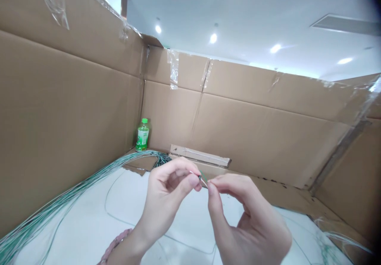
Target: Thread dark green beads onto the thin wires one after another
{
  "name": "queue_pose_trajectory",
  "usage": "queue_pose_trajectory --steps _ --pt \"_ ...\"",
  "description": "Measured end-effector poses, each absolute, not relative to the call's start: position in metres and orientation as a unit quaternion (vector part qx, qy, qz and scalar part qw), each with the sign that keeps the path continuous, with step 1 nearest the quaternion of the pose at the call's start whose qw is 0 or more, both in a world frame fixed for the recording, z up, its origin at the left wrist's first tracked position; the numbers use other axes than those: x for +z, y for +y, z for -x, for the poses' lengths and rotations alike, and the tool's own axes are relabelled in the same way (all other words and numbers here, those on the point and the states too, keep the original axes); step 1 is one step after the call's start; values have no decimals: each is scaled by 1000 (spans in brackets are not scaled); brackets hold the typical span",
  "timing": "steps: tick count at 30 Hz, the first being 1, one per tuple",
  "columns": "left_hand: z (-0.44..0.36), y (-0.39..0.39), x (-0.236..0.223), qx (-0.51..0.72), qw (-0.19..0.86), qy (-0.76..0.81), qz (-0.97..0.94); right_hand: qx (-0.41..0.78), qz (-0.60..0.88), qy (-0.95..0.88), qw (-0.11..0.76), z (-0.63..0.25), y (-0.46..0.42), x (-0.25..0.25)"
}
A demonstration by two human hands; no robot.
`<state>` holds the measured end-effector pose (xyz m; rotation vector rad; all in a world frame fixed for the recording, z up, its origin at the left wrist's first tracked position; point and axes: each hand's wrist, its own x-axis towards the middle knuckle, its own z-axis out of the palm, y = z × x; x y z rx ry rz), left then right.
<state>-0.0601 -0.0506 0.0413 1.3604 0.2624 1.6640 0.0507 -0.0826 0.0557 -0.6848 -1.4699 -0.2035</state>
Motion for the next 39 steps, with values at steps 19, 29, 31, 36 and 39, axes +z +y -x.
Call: queue_pose_trajectory --steps 19,29,31,36,39 --pt "60 -53 44 674 466 115 -561 -82 311 -671 668 -53 -83 54" --pt "60 -55 44 679 456 120 -563 -91 319 -676 658 -54 -85 56" --pt "59 -55 44 682 452 121 -563 -88 324 -673 659 -54 -85 55" --pt "58 -55 45 686 440 133 -564 -83 328 -672 659 -55 -84 54" --pt "59 -55 45 691 429 135 -567 -81 331 -674 656 -54 -84 55"
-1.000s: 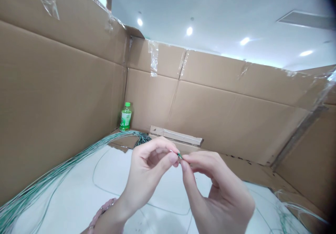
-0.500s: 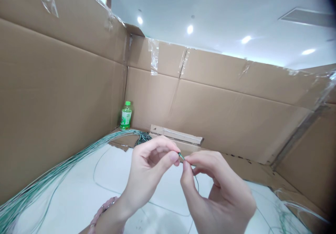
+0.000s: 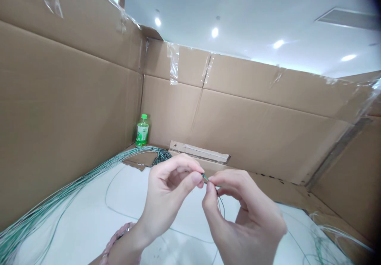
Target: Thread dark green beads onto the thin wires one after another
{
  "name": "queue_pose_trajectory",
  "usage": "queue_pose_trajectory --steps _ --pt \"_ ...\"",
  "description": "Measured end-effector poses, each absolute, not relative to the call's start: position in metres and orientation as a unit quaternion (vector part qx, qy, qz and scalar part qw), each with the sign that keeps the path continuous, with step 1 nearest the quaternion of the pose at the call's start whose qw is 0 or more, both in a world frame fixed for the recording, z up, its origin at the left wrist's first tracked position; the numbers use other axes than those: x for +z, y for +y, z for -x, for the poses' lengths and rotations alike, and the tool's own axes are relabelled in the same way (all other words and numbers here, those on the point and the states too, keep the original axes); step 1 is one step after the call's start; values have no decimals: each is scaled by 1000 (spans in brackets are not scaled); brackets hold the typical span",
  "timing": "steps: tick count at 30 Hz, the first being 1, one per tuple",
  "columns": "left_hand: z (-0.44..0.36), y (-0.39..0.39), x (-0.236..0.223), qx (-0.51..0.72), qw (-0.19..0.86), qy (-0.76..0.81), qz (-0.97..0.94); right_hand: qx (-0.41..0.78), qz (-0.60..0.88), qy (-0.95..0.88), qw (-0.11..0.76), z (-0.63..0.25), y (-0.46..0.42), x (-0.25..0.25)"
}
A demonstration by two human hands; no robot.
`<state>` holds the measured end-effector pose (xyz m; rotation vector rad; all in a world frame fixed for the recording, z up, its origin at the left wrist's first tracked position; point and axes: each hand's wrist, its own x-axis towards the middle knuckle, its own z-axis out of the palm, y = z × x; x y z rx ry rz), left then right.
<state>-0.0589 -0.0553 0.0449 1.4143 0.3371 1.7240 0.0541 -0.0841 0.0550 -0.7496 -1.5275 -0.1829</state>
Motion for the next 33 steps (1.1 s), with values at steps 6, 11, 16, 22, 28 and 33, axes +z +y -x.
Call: queue_pose_trajectory --steps 6,11,16,22,28,33 --pt "61 -55 44 689 433 128 -567 -62 319 -658 679 -51 -85 55" --pt "60 -55 45 686 436 128 -568 -75 313 -677 662 -53 -85 55" --pt "60 -56 46 686 430 131 -572 -77 318 -676 661 -55 -85 56" --pt "60 -57 48 685 408 141 -587 -78 314 -680 658 -56 -85 56" --pt "61 -56 47 679 392 141 -605 -83 322 -690 643 -58 -86 57" --pt "62 -56 49 668 389 155 -616 -23 308 -677 669 -58 -87 56"
